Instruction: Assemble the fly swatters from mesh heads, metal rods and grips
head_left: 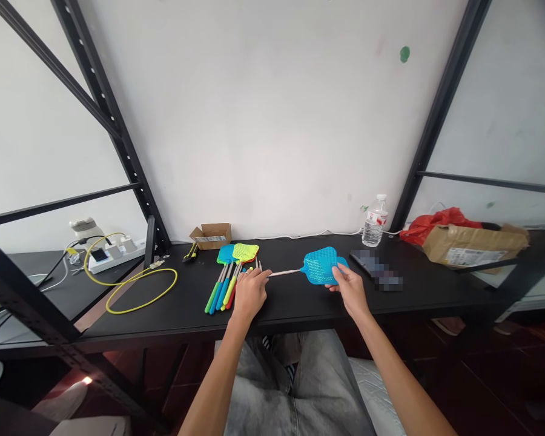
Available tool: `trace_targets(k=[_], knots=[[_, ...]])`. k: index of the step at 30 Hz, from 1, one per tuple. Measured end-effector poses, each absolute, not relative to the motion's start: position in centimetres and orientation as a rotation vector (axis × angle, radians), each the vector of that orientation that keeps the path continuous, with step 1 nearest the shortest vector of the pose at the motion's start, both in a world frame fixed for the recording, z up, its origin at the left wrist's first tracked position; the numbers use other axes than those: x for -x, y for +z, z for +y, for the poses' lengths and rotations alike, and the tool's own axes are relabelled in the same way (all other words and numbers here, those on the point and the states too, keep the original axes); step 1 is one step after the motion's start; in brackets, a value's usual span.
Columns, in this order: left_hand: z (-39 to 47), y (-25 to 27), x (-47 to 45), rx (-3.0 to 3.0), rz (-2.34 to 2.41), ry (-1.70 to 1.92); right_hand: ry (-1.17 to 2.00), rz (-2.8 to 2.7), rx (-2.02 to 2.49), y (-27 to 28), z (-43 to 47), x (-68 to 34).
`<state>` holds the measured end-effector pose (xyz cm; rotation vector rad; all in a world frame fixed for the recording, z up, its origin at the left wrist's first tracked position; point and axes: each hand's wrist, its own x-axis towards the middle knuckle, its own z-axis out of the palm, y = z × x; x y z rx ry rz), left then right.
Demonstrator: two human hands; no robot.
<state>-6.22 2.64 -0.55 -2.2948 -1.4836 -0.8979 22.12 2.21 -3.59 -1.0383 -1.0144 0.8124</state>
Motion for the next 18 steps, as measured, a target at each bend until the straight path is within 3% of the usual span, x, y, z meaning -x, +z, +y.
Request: trace_targets(k=[18], knots=[[3.07, -0.92, 6.44, 2.305, -1.456, -0.891, 0.829, -1.034, 1.041, -3.45, 2.19, -22.15]])
